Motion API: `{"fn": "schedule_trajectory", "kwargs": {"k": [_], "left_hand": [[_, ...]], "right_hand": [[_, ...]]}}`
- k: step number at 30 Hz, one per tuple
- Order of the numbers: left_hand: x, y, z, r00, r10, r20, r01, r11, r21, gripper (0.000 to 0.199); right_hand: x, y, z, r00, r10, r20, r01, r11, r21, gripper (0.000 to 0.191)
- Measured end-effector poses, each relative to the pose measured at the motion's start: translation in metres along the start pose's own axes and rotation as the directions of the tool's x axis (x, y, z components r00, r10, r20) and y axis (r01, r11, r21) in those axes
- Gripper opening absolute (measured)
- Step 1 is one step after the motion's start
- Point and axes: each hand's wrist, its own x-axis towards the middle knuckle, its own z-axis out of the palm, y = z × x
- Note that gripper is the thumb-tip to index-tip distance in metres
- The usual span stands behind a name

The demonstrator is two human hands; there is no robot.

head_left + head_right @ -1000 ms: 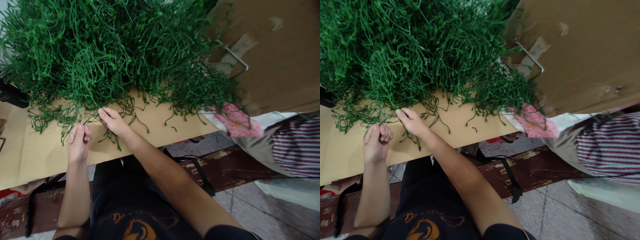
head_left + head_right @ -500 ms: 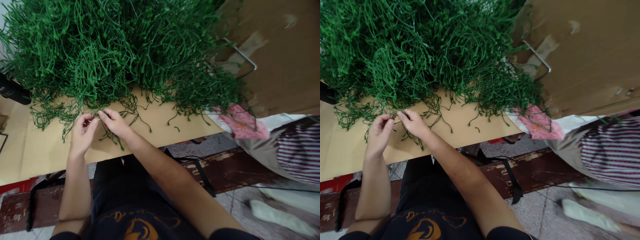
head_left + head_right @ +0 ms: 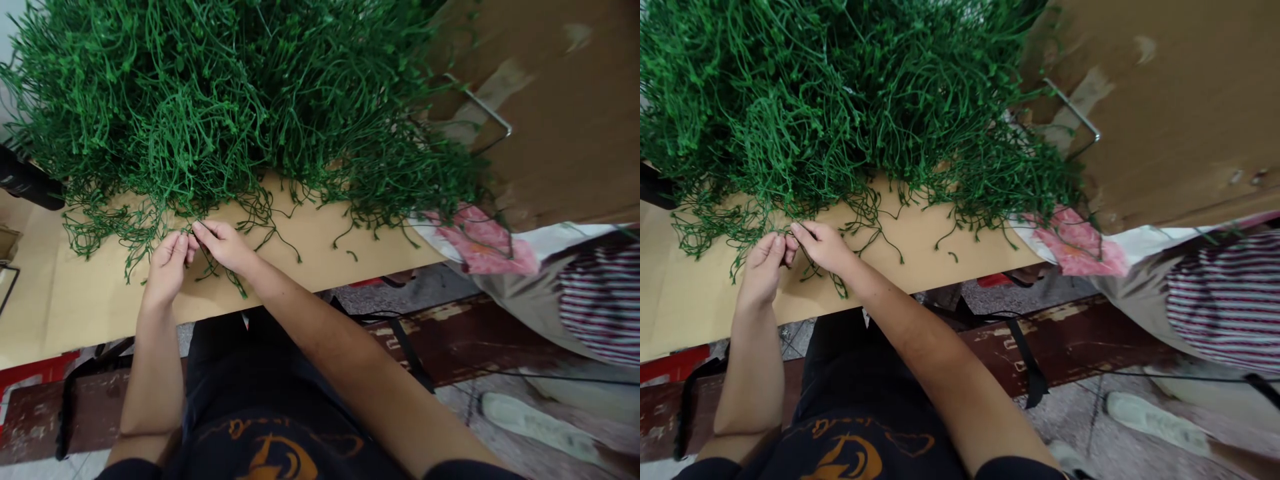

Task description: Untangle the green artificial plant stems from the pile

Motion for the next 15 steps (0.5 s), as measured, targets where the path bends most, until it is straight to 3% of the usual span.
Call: {"fn": "schedule_trajectory", "kwargs": {"k": [7,10,13,15], "left_hand": [[-0.01,-0.005,0.001,1.0,0.022,-0.014,-0.025,0.926,-0.377,0.037],[-0.022,0.007,-0.006,0.983,0.177,-0.044,-0.18,0.893,-0.413,0.042],[-0.032,0.031,-0.019,0.904,0.428,-0.002,-0.401,0.843,-0.358,0.052],[-0.034,0.044,-0.024,0.907,0.416,-0.057,-0.409,0.844,-0.347,0.045]], "right_hand": [[0.006,0.0,0.007,1.0,-0.017,0.024,0.017,0.999,0.031,0.034],[0.013,-0.002,0.005,0.99,0.126,-0.068,-0.114,0.982,0.149,0.034],[0.019,-0.001,-0.002,0.935,0.255,-0.247,-0.186,0.945,0.269,0.038],[0.019,0.0,-0.004,0.932,0.23,-0.281,-0.156,0.953,0.261,0.04]]}}
